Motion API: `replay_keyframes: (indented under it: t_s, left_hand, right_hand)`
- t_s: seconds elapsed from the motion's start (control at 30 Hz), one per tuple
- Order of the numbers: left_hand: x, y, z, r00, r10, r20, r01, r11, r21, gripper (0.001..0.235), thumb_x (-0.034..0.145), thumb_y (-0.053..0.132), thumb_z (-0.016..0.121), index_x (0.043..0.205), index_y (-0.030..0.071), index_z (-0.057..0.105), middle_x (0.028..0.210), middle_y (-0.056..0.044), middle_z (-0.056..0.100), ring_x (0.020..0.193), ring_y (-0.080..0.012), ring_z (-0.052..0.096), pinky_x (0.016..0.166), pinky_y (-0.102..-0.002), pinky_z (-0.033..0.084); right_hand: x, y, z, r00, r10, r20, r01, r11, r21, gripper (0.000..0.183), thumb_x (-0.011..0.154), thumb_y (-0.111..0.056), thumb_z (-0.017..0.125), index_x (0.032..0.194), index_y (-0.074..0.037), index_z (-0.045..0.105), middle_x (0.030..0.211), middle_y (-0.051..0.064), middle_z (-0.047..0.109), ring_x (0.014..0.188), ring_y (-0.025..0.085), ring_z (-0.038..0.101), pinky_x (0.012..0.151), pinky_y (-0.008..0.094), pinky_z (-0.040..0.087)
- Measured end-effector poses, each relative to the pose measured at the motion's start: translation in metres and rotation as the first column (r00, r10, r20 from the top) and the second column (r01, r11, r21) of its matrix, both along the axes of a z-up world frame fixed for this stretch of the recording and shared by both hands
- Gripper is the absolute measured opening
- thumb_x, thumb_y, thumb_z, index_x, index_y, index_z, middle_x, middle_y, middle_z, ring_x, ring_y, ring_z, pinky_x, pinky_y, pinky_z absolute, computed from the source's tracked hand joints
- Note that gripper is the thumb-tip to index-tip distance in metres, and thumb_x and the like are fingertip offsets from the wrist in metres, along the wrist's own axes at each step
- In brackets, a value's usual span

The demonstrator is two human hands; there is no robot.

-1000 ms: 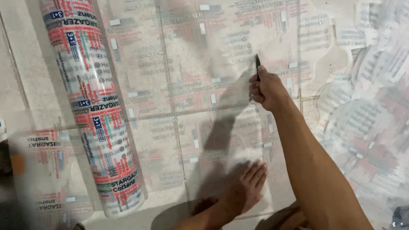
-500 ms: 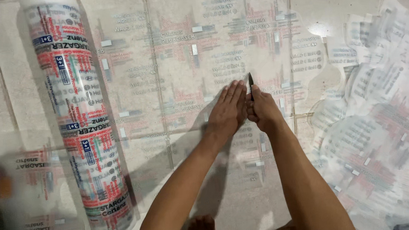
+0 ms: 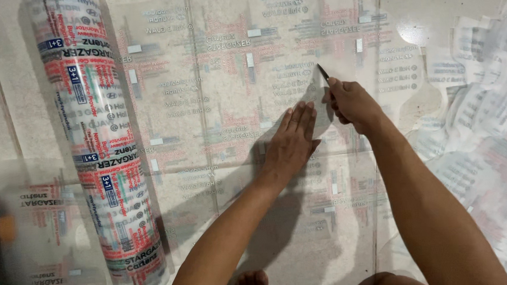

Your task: The person unrolls a large roll of translucent plastic sheeting onto a tiled floor and uses a utility knife to cut it into rectangular pieces. The person repeatedly cuts the sheet and sets the cut pieces aside.

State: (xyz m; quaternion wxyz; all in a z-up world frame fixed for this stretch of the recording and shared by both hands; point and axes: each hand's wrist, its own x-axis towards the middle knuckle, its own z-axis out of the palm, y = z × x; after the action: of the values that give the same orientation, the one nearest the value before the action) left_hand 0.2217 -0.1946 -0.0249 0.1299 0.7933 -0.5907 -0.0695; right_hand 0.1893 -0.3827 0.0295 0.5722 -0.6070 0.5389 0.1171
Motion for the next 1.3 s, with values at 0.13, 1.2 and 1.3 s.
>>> replay_keyframes:
  t_s: [0.13,1.2,1.3]
  left_hand:
    - [-0.005,-0.003,-0.021,0.994,-0.012,-0.106,0.009,1.0,-0.022,0.064,0.109,0.041,0.042,0.157,0.001,0.032,0.165,-0.018,0.031,0.155,-0.0319,0.026,0.131,-0.046,0.011]
    - [0.002,-0.057,0.004,0.996,0.074,0.057,-0.073,0.997,-0.03,0.098,0.085,0.066,0.069,0.151,0.0,0.04,0.159,-0.02,0.04,0.151,-0.0319,0.038,0.13,-0.044,0.027]
    - [0.004,-0.057,0.006,0.995,0.068,0.069,-0.065,0.997,-0.042,0.09,0.086,0.064,0.068,0.147,0.001,0.047,0.156,-0.019,0.045,0.15,-0.0328,0.039,0.129,-0.045,0.028]
  right_hand:
    - [0.01,-0.023,0.011,0.966,0.248,-0.071,-0.252,0.967,-0.045,0.05,0.114,-0.04,0.035,0.094,-0.001,0.06,0.063,-0.001,0.039,0.047,0.009,0.037,0.04,0.022,0.028]
    - [0.051,-0.058,0.001,0.503,0.766,-0.4,-0.865,0.444,-0.235,0.055,0.114,-0.037,0.029,0.105,0.002,0.067,0.073,0.027,0.067,0.074,0.046,0.071,0.07,0.055,0.055]
    - [0.05,-0.05,-0.016,0.691,0.669,-0.274,-0.723,0.652,-0.231,0.053,0.114,-0.035,0.031,0.093,0.001,0.064,0.06,0.015,0.057,0.047,0.027,0.056,0.044,0.039,0.046]
